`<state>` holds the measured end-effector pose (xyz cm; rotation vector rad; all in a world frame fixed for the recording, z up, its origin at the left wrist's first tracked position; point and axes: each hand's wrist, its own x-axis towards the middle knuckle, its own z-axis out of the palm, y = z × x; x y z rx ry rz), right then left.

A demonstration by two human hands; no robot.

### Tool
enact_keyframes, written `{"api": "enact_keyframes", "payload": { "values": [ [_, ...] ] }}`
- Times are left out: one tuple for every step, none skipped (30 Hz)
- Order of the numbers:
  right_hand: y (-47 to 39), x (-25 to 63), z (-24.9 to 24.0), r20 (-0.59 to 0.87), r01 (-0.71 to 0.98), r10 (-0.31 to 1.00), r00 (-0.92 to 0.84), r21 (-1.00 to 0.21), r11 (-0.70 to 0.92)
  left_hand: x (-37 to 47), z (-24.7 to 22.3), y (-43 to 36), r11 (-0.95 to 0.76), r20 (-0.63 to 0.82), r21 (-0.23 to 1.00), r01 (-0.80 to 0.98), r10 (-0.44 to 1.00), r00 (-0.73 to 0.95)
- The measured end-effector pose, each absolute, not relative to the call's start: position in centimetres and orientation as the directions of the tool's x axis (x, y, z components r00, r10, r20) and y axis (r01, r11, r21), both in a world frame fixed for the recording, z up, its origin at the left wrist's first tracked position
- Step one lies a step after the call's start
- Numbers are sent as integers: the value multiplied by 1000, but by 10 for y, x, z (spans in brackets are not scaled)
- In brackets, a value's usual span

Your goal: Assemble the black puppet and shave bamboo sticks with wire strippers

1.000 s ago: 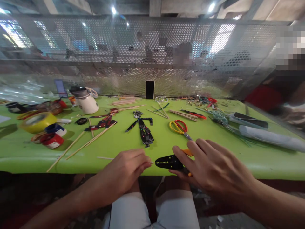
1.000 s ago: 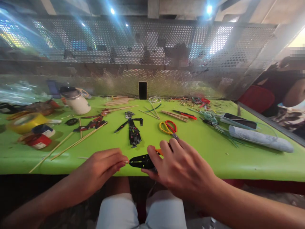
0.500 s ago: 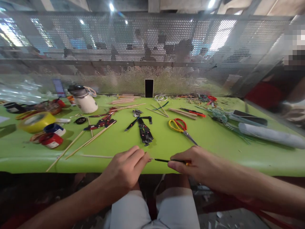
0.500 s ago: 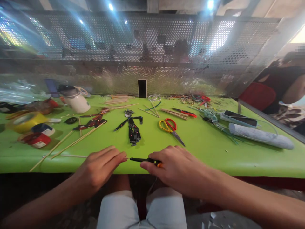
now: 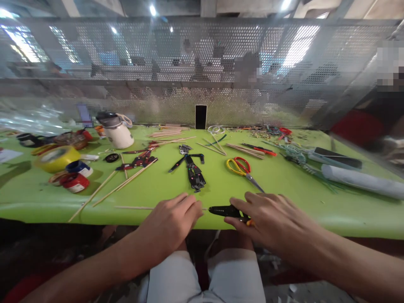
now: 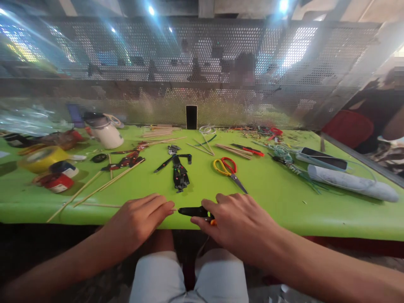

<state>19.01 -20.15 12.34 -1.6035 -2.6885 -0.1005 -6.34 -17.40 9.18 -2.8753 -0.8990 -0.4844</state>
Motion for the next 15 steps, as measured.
{"api": "enact_keyframes", "payload": {
  "values": [
    [-203,190,124,77,872,870,-487,109,478,-64,91,-174,-814,302,69,577,568,765],
    [-205,190,124,113,862,858,-501,161,481,-65,90,-174,-808,292,123,576,584,757],
    [-206,190,124,149,851,843,-516,203,485,-66,89,-174,-806,294,169,567,590,752],
    [-207,190,124,180,841,828,-530,235,487,-66,89,-173,-806,300,210,553,592,748],
    [-207,191,123,203,834,817,-540,256,488,-67,90,-173,-809,305,243,536,588,749],
    [-207,192,122,217,830,808,-548,265,492,-67,90,-172,-812,316,263,521,583,749],
    [-206,192,121,222,827,803,-553,265,496,-68,90,-171,-817,329,267,510,575,749],
    [-206,193,120,221,827,802,-554,258,500,-68,90,-171,-826,344,259,501,563,751],
    [-205,194,118,214,827,804,-555,245,505,-68,90,-170,-838,361,238,491,546,756],
    [-204,195,117,203,829,808,-553,229,510,-68,90,-170,-850,377,209,484,526,762],
    [-202,195,115,186,833,816,-548,209,512,-67,89,-170,-860,391,179,478,508,768],
    [-201,195,114,164,840,827,-538,185,510,-67,89,-170,-867,400,153,474,493,773],
    [-199,195,114,133,850,842,-523,154,504,-66,89,-169,-872,405,128,472,481,778],
    [-198,195,115,93,861,857,-506,110,496,-66,89,-169,-876,411,101,471,468,782],
    [-196,195,116,47,873,872,-488,54,485,-65,90,-169,-880,419,70,470,454,786]
  ]
}}
